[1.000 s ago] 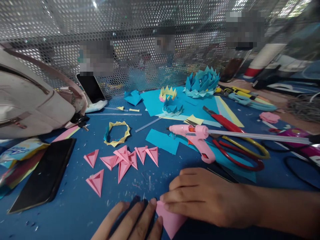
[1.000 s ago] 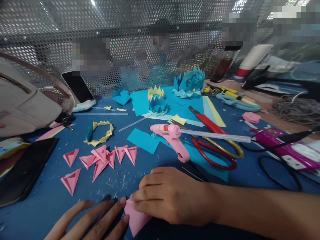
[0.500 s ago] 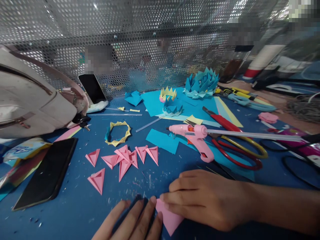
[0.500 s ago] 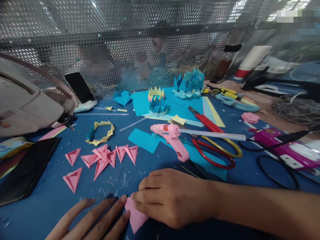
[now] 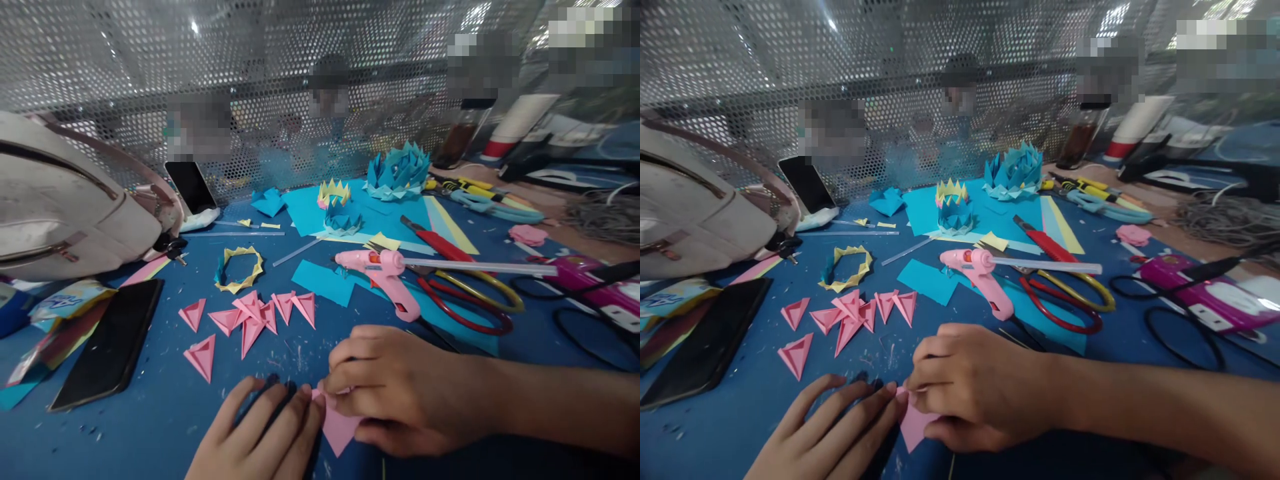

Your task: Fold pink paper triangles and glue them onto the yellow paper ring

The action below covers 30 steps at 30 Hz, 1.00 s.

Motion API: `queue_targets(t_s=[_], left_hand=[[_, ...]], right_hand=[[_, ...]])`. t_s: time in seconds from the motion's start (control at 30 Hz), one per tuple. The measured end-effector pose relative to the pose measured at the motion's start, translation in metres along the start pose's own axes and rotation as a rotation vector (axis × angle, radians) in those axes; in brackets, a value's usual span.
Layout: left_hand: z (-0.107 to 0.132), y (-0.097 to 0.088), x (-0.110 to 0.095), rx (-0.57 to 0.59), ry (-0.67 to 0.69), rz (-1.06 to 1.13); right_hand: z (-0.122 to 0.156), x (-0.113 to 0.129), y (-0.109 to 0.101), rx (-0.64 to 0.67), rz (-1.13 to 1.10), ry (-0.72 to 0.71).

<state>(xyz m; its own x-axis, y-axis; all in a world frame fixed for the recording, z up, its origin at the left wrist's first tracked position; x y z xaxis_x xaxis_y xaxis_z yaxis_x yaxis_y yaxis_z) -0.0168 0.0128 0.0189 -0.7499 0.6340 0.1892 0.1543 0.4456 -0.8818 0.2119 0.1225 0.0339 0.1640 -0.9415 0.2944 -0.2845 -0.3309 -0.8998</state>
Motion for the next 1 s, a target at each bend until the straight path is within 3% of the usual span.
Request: queue_targets(t_s=[0.2, 0.43, 0.77, 1.0], left_hand=[[-0.002, 0.001, 0.000, 0.010, 0.021, -0.010], [-0.007, -0.001, -0.007, -0.060, -0.104, 0.043], [-0.006, -0.001, -0.012, -0.109, -0.124, 0.069], [-0.007, -0.002, -0.013, -0.090, -0.123, 0.097]], right_hand=[[-0.003, 0.004, -0.008, -0.012, 0.056, 0.068], [-0.005, 0.006, -0.009, 0.042, 0.186, 0.101], [-0.024, -0.001, -0.006, 0.056, 0.307, -0.071], [-0.007, 0.006, -0.010, 0.118, 0.351, 0.037]])
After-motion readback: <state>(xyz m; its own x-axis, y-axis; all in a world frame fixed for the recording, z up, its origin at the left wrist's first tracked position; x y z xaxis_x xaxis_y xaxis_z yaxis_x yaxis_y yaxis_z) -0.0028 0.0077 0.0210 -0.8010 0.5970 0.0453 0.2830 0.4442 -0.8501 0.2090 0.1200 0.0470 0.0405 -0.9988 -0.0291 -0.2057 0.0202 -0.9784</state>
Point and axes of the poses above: each hand's wrist, its own z-axis away from the middle knuckle, its own y-axis out of the palm, x = y × z, the point moved 1 cm from there along -z, towards the middle knuckle, and after that the axes turned 5 degrees about -y, right-handed, at the moved point
